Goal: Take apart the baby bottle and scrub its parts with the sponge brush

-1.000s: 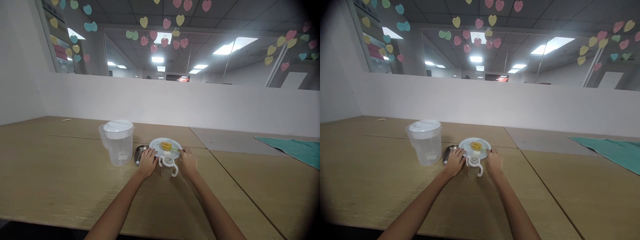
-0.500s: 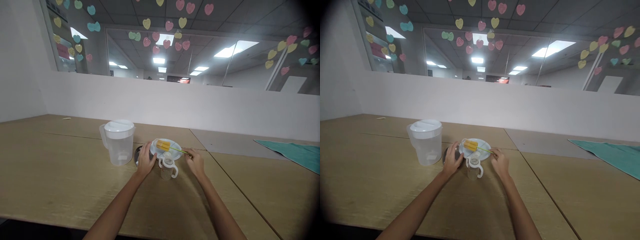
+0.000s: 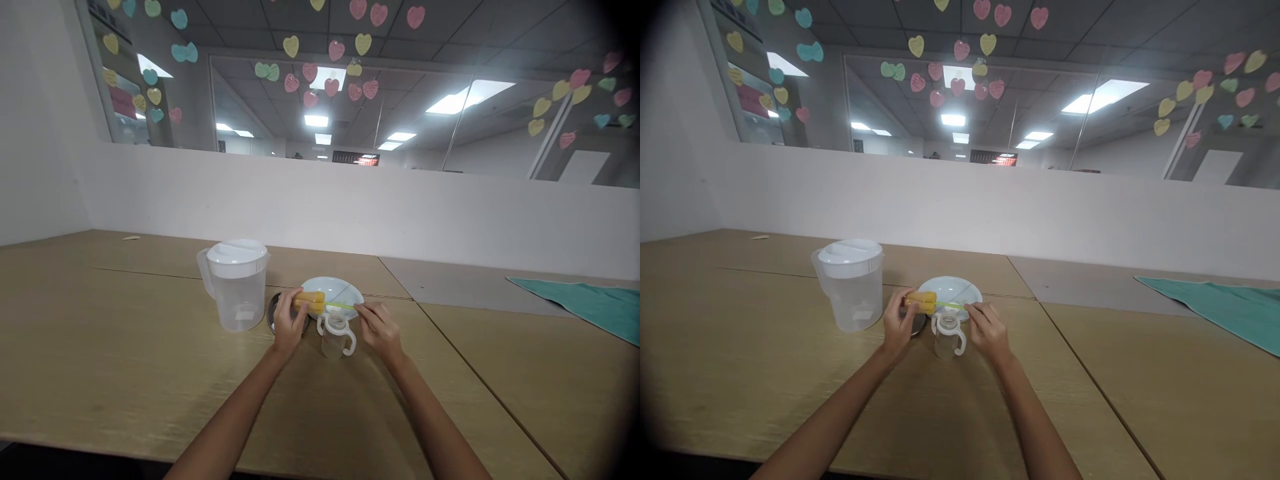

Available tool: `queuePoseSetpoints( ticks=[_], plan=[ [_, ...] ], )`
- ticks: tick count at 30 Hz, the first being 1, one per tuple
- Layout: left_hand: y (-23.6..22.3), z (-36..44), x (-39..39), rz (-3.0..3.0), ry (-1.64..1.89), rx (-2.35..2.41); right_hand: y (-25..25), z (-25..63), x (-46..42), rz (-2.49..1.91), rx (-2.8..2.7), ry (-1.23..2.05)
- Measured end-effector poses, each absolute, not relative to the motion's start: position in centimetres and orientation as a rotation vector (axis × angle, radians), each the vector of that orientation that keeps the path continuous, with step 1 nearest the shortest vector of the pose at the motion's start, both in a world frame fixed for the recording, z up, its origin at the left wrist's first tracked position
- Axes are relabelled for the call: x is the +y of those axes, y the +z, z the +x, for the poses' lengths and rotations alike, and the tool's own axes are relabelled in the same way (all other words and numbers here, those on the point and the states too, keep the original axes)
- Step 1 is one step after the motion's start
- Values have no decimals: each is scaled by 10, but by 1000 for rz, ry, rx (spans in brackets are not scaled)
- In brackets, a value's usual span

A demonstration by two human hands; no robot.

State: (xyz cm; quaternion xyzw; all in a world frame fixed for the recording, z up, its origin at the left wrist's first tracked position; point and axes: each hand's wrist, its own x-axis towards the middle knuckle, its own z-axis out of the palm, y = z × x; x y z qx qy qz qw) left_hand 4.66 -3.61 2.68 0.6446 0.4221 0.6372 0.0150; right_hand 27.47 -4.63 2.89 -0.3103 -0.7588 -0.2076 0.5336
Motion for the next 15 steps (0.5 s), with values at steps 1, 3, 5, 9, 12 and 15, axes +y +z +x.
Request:
queuePoseSetpoints(
  ticks=[1, 3, 5, 9, 12, 15],
  plan=[
    [26, 47, -35, 1913, 1975, 1296, 27, 275, -46, -736, -1838, -521],
    [25, 47, -33, 1769, 1946, 1275, 24, 274, -46, -736, -1907, -564],
    [25, 48, -31, 1770, 1949, 1297, 22, 274, -45, -738, -1955, -612],
    [27, 47, -32, 2044, 2040, 1379, 21, 274, -43, -703, -1932, -709],
    [29, 47, -32, 2172, 2088, 1380, 21, 275, -41, -685, -1893, -726],
    [29, 47, -32, 2265, 2114, 1367, 20, 276, -39, -711, -1883, -729]
  ],
)
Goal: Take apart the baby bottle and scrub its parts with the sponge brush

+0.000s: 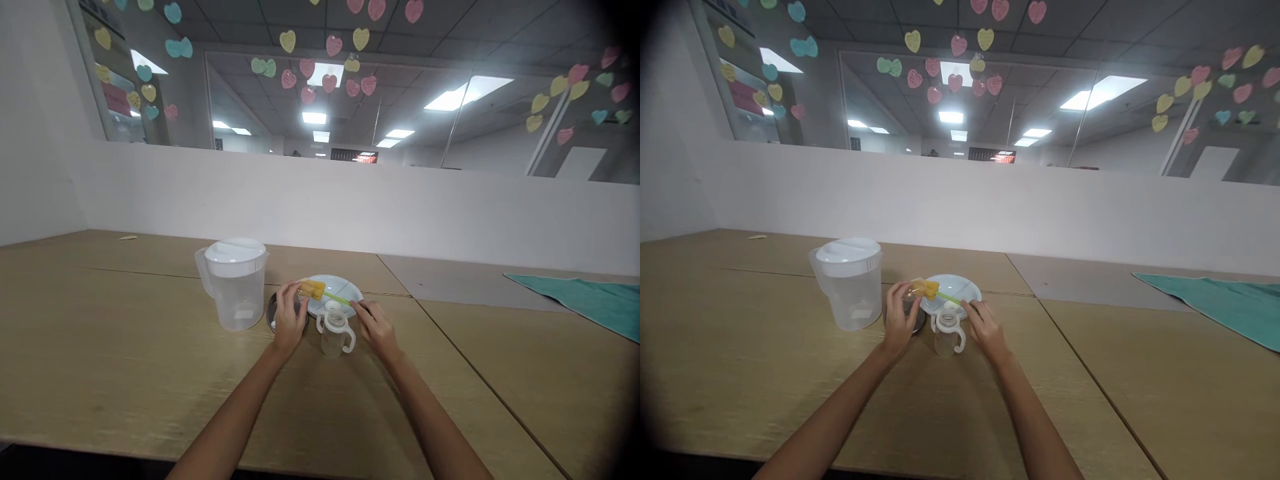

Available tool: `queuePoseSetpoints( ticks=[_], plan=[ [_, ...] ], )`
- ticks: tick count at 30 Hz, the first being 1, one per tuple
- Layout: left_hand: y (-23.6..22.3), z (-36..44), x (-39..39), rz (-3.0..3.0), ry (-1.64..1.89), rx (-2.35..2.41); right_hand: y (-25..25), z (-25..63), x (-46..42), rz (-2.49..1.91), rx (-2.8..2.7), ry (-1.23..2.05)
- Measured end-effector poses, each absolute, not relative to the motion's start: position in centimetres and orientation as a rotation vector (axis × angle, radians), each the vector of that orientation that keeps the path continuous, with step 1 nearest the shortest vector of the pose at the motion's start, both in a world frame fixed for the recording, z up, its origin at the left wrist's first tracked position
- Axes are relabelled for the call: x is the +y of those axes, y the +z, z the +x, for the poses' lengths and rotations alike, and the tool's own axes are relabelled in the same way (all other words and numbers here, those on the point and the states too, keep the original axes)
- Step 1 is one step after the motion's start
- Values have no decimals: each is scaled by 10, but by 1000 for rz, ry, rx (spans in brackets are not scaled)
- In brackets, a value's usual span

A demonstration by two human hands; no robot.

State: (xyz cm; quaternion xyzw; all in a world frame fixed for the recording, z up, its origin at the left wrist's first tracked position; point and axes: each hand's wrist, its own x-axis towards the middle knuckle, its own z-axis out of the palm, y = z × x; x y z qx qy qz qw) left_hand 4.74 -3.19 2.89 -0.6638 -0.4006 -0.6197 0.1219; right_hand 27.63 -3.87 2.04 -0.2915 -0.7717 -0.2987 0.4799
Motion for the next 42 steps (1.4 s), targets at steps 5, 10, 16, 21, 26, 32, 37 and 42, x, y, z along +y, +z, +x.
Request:
queuePoseSetpoints(
  ticks=[5, 10, 16, 21, 26, 32, 37, 42],
  plan=[
    [28, 47, -29, -1946, -1816, -1192, 20, 277, -37, -823, -1846, -762],
    [24, 40, -18, -1873, -1992, -1397, 21, 275, -37, -986, -1739, -725],
    [21, 28, -9, -1906, -1864, -1580, 20, 276, -36, -1086, -1653, -622],
    [15, 23, -4, -1974, -1820, -1712, 19, 278, -34, -1125, -1640, -651],
    [6, 16, 3, -1992, -1672, -1945, 18, 279, -33, -1128, -1646, -639],
    [1, 10, 5, -2071, -1347, -1952, 17, 280, -32, -1149, -1659, -627],
    [2, 14, 1, -2010, -1240, -1916, 16, 280, -31, -1158, -1656, -620],
    [3, 15, -1, -1990, -990, -1863, 15, 282, -30, -1188, -1650, -639]
  ],
)
